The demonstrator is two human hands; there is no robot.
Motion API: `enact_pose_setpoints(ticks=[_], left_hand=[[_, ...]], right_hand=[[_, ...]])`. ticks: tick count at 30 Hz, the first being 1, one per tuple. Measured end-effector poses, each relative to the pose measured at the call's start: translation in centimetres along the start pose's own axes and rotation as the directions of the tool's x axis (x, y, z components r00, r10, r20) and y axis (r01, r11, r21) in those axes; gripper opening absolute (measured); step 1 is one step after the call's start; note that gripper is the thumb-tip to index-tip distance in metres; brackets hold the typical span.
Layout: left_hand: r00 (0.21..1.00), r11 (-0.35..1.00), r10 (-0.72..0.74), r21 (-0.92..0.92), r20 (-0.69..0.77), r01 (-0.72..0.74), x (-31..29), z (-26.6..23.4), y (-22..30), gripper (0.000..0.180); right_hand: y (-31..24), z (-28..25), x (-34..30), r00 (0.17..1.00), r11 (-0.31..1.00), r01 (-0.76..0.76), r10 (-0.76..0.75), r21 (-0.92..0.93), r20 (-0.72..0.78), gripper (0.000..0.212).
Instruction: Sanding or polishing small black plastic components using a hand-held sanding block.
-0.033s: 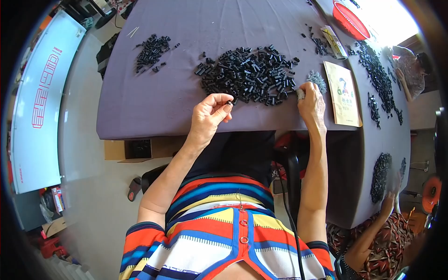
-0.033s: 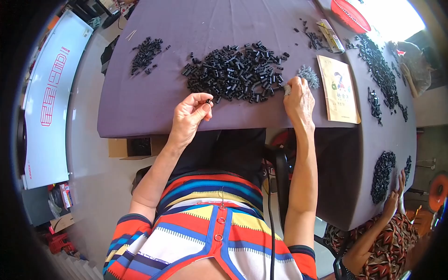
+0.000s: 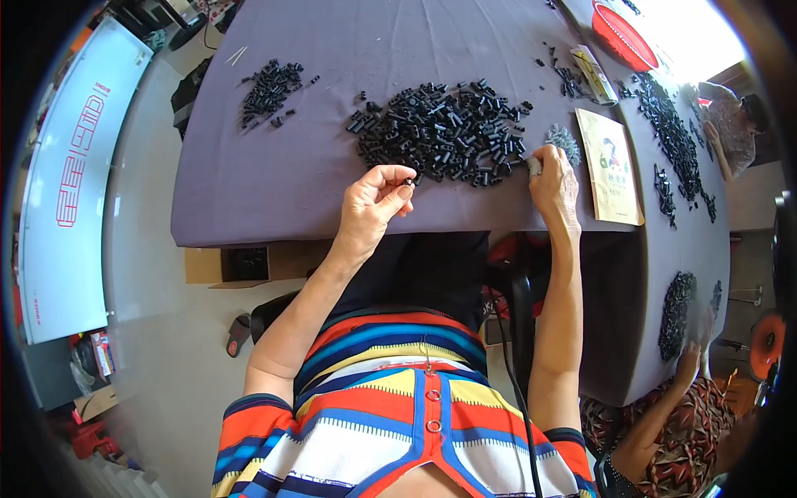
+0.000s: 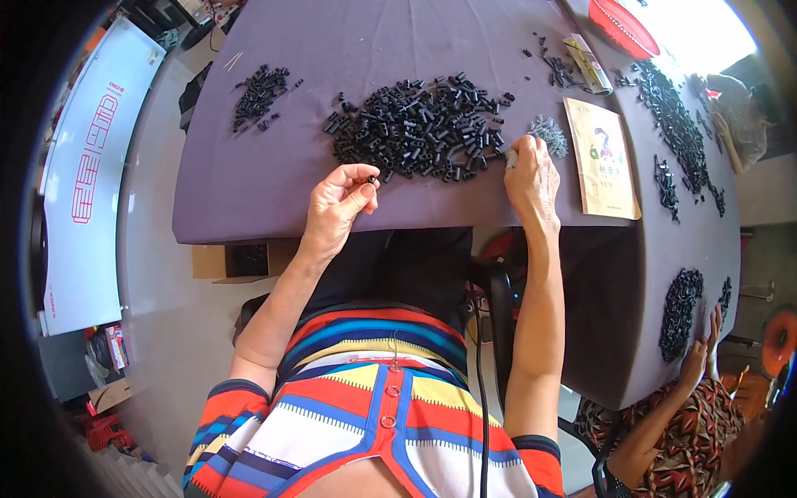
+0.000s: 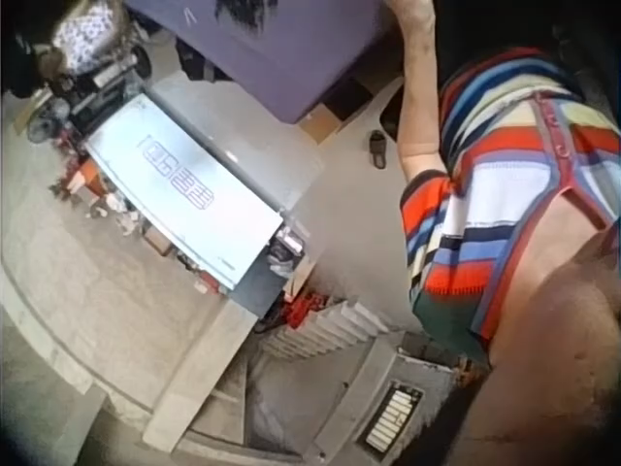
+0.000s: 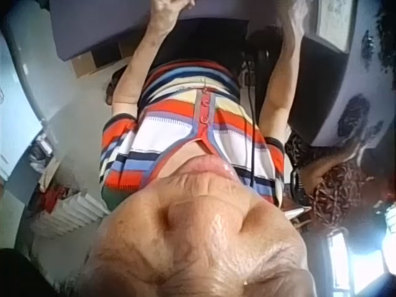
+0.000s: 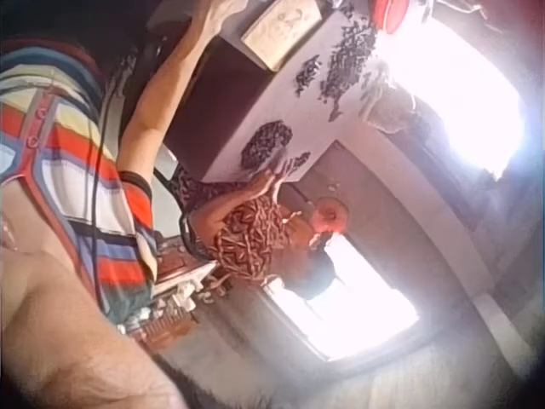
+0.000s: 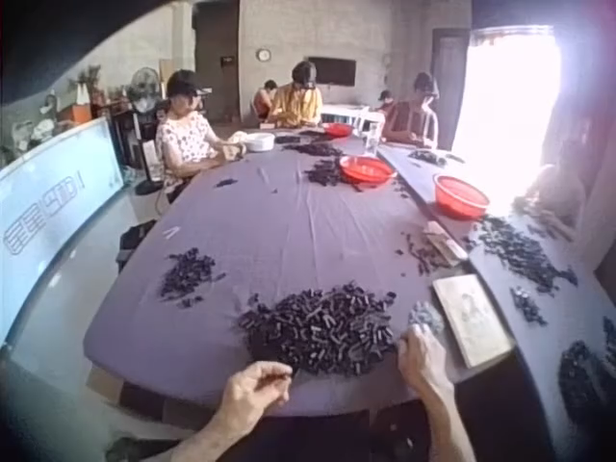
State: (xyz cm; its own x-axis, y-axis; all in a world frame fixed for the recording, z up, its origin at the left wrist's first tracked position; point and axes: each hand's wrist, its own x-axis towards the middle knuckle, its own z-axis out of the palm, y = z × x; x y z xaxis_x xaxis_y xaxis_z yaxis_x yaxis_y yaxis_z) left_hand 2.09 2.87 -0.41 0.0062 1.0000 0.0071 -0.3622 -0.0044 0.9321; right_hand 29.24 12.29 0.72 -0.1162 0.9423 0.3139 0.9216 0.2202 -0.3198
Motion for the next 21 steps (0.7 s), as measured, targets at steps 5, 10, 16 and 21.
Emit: enact_pose_setpoints(ticks=[5, 10, 16, 21], left_hand=[[1.000, 0.998, 0.011, 0.061, -0.001, -0.010, -0.5, 0.1, 0.2, 0.019], [0.999, 0.996, 0.037, 0.086, -0.016, -0.036, -0.7, 0.4, 0.3, 0.016], [1.000, 0.992, 0.006, 0.128, -0.028, -0.002, -1.0, 0.3, 0.6, 0.019], [1.000, 0.993, 0.008, 0.114, 0.003, -0.008, -1.4, 0.3, 0.6, 0.018]], right_hand=[[-1.0, -0.1, -0.6, 0.996, 0.998, -0.053, 0.055, 0.024, -0.069, 0.019], [-4.7, -1.8, -2.6, 0.997, 0.904, -0.061, 0.079, 0.424, -0.023, 0.020], [-11.5, -1.8, -4.7, 0.968, 0.653, 0.018, -0.199, 0.757, 0.150, 0.027], [-13.7, -1.3, -5.4, 0.956, 0.677, 0.131, -0.280, 0.724, 0.089, 0.029]])
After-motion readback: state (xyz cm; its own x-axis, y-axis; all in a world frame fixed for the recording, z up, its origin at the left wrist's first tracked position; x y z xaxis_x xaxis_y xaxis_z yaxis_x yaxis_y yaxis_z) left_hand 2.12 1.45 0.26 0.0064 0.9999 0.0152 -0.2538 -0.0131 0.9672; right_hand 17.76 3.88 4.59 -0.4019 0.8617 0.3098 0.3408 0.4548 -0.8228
